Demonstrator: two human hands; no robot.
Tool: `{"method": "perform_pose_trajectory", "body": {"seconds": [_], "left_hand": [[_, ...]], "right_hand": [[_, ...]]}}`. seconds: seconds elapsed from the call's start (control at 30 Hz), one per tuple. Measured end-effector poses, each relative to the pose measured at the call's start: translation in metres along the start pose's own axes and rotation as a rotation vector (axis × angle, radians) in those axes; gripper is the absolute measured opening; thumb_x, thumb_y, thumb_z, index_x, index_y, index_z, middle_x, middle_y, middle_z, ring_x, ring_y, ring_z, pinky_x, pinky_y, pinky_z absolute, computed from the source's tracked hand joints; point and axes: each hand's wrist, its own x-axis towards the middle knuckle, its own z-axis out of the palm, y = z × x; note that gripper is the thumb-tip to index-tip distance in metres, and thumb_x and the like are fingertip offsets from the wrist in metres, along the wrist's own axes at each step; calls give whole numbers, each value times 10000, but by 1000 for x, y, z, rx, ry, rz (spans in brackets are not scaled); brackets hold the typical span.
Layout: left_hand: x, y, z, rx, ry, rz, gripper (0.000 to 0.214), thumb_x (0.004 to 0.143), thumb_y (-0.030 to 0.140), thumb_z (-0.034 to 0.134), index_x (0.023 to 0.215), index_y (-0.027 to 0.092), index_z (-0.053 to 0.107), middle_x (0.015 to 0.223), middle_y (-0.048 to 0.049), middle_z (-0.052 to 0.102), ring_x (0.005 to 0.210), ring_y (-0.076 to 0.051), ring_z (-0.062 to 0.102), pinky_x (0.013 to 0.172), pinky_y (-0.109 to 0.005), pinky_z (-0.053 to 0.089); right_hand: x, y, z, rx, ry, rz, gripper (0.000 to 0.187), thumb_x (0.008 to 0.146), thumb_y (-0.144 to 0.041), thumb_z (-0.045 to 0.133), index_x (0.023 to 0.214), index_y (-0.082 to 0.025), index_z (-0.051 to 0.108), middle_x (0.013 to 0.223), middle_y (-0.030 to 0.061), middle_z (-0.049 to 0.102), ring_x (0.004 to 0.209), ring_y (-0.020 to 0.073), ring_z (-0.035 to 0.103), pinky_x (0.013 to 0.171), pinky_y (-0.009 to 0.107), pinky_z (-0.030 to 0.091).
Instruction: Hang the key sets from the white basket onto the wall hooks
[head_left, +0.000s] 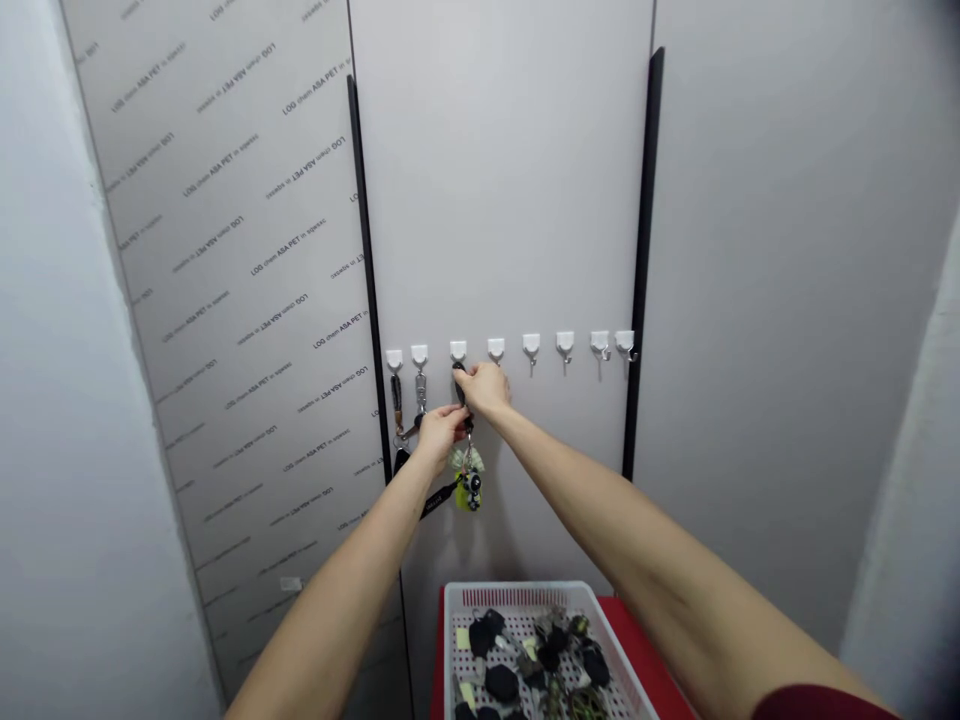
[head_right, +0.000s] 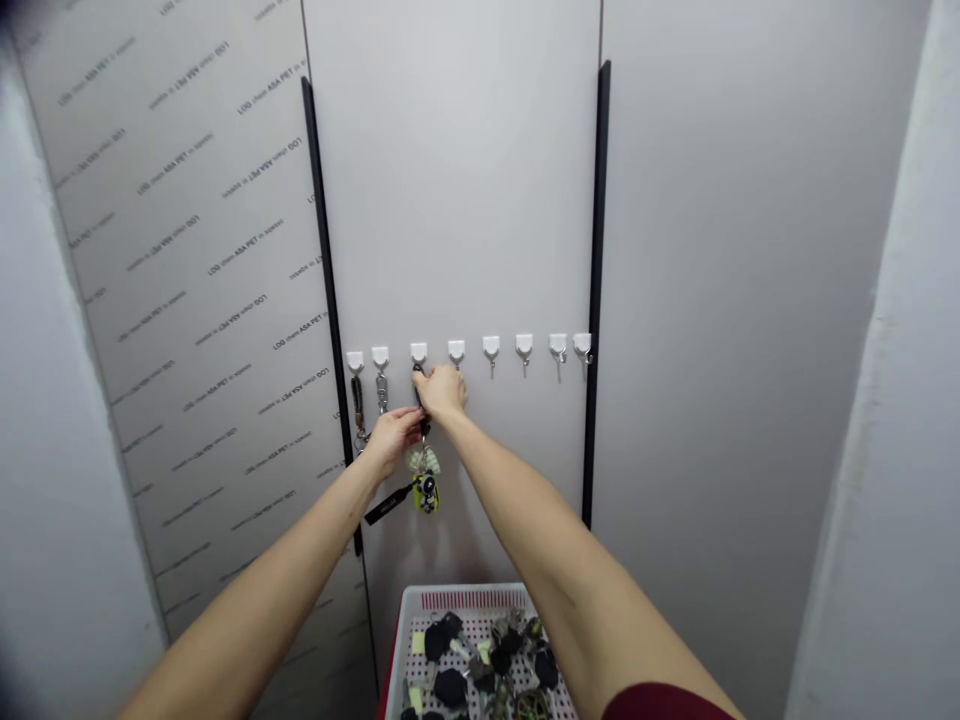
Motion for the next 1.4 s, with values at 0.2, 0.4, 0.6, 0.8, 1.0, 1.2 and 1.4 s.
{"method": "perform_pose_trajectory", "body": {"seconds": [0.2,0.4,0.6,0.8,1.0,1.2,1.4], "left_hand": [[0,-4,-4,341,67,127,109,564,135,491,642,92,555,584,-41,542,501,-84,445,500,-213,351],[-37,-47,-33,604,135,248,324,569,123,476,891,156,495,886,-38,517,801,-125,452,717,-225,331],[-105,-137,-63,887,-250,11,216,507,111,528,716,149,570,701,-58,562,658,-165,488,652,-286,353],[-125,-174,-59,1332,-581,58,356,552,126,482,900,196,519,917,-64,515,867,-206,421,761,-310,293],[-124,-178,-44,1494,-735,88,225,629,255,425,827,239,531,886,-19,506,881,-195,379,736,-312,299],[-125,-181,-46,1547,-724,53,149,624,231,400,683,197,533,715,-16,549,793,-181,415,698,-309,304],[-129,-184,-36,1492,-710,85,276,626,323,418,867,212,495,889,-25,533,859,-183,415,793,-348,244]], "right_hand": [[-7,4,7,-65,-114,26,231,588,-349,460,659,-167,582,687,81,571,655,171,513,527,252,356],[-67,74,14,-16,-319,-136,417,646,-432,387,932,-144,486,756,62,555,690,138,476,599,238,333],[-171,177,23,-37,-728,-145,169,592,-260,482,684,-158,580,587,24,564,516,108,464,499,205,321],[-213,209,26,-234,-825,-332,256,572,-244,502,813,-178,562,864,66,536,829,192,429,694,278,307],[-199,213,25,-276,-860,-335,207,617,-173,426,772,-162,563,790,61,549,769,157,458,663,244,328],[-178,228,8,-208,-807,-214,286,602,-103,381,833,-140,546,824,52,562,723,124,489,667,202,342],[-200,224,18,-238,-889,-427,330,533,-153,495,859,-175,539,880,61,517,818,168,446,687,245,332]]}}
